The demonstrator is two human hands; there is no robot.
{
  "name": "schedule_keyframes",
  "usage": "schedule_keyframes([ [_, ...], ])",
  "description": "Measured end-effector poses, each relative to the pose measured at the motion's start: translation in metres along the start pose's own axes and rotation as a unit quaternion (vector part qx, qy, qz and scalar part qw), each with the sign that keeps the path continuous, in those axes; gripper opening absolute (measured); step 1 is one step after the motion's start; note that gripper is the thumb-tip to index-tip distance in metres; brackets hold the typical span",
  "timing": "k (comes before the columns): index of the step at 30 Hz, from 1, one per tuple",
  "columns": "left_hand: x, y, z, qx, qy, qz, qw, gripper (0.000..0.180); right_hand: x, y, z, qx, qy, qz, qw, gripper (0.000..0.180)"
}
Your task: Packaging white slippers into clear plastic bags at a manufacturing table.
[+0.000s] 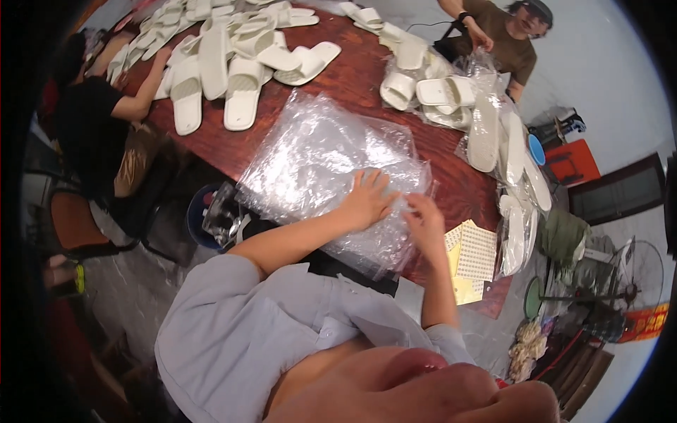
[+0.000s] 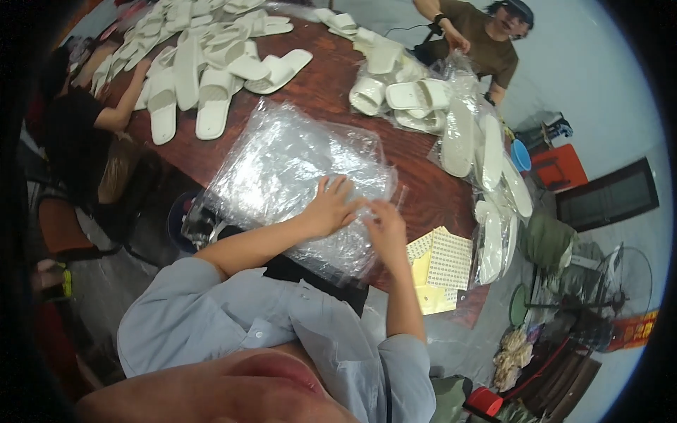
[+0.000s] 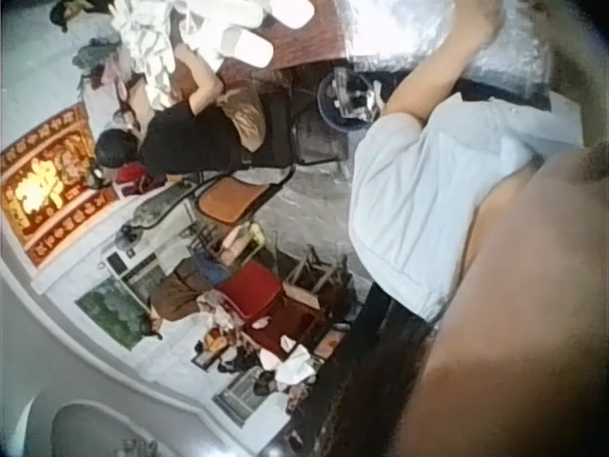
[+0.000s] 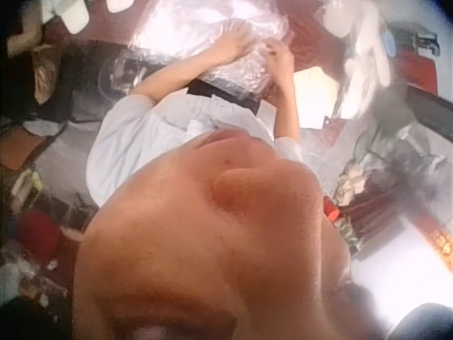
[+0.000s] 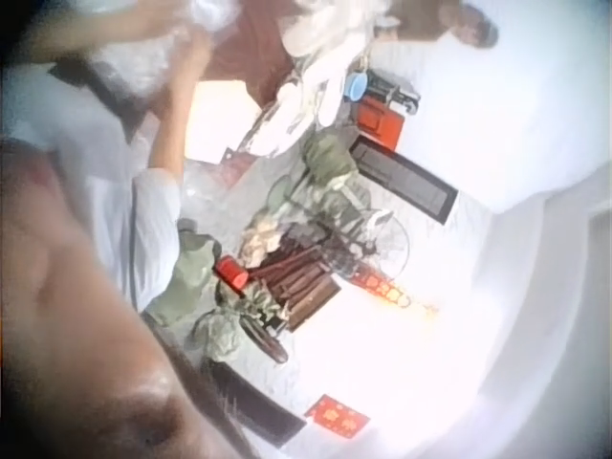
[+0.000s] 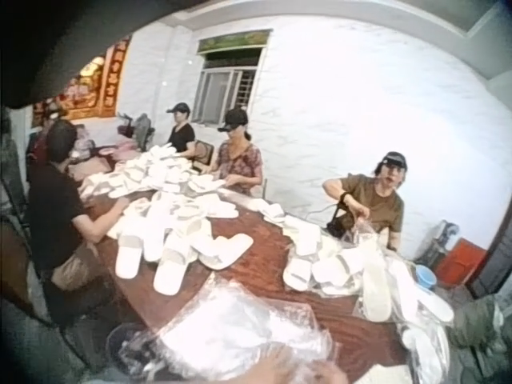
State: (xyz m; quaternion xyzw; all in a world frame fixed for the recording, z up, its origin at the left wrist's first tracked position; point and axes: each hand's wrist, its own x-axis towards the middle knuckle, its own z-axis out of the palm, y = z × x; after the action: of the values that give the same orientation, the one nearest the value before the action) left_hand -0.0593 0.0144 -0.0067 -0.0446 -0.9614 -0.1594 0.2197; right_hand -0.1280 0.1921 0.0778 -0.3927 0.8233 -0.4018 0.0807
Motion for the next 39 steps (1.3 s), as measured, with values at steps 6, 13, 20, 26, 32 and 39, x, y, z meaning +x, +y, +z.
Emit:
schedule_keyframes([
  [6,0.003,0.008,-0.006,0.003,-0.007,0.002,1.000,0.045,0.107,0.022,-0.039,0.169,0.044,0.047,0.983,0.042],
  [13,-0.004,0.005,-0.001,-0.022,0.004,0.004,1.000,0.045,0.279,0.140,-0.044,0.229,0.133,0.171,0.949,0.050],
  [20,0.005,0.014,-0.007,-0.020,0.014,0.020,1.000,0.046,0.346,0.213,-0.055,0.252,0.350,0.180,0.884,0.044],
  [26,-0.003,0.006,-0.010,-0.020,-0.030,-0.024,0.999,0.045,0.319,0.157,-0.023,0.135,0.461,0.160,0.862,0.020],
  [32,0.005,0.012,-0.015,-0.029,-0.028,0.000,0.999,0.044,0.278,0.132,-0.085,0.423,0.394,0.098,0.810,0.023],
  [39,0.005,0.006,-0.010,0.000,-0.020,0.004,1.000,0.044,0.226,0.064,-0.128,0.529,0.242,-0.009,0.813,0.032],
])
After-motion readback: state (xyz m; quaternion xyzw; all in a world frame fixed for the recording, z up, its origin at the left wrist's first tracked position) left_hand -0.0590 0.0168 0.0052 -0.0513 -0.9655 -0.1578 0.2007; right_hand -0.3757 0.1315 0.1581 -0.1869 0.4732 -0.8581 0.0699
